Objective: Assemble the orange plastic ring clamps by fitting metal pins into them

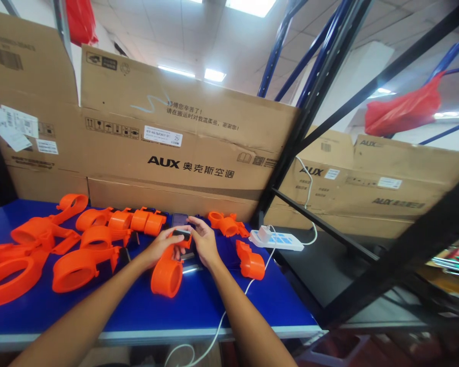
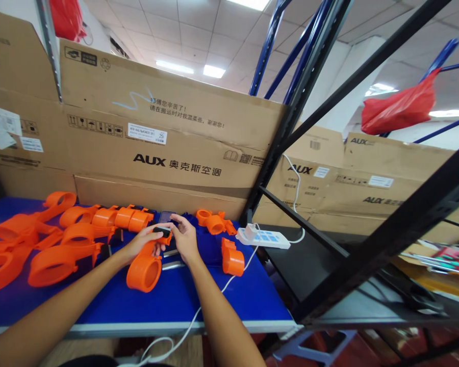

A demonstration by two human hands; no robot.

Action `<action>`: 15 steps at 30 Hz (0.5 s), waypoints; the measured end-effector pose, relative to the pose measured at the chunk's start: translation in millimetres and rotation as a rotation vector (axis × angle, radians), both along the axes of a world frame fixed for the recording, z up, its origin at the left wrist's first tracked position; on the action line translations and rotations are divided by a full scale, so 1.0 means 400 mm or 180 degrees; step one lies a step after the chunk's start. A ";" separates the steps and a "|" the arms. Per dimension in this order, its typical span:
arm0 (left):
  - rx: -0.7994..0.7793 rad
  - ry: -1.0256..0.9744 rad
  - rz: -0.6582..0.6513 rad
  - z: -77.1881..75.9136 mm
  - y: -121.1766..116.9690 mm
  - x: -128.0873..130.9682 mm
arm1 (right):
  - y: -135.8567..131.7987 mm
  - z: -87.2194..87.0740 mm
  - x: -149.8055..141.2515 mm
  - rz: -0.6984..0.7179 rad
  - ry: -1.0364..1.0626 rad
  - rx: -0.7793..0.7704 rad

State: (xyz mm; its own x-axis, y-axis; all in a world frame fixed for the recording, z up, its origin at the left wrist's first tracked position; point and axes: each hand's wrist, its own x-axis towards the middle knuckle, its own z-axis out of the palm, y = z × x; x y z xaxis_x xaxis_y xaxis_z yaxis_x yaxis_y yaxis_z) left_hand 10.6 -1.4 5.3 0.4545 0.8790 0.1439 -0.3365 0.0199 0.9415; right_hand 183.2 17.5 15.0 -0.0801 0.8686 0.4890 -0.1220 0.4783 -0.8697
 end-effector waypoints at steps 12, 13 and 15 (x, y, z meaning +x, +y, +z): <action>-0.0088 -0.0002 0.0024 -0.010 0.003 -0.004 | 0.009 -0.003 0.009 -0.0244 -0.0154 0.0259; -0.0109 -0.0004 0.0023 -0.012 0.003 -0.003 | 0.010 -0.004 0.008 -0.0266 -0.0101 0.0229; -0.0140 -0.0035 0.0046 -0.013 0.003 -0.002 | 0.009 -0.005 0.006 -0.0279 0.0045 0.0187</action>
State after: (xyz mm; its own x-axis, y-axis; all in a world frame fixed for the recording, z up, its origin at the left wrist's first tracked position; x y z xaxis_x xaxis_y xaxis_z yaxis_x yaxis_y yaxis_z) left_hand 9.8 -0.2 0.2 0.4403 0.8911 0.1099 -0.3473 0.0561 0.9361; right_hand 185.4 21.3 13.1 0.0022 0.8418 0.5398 -0.0894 0.5378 -0.8383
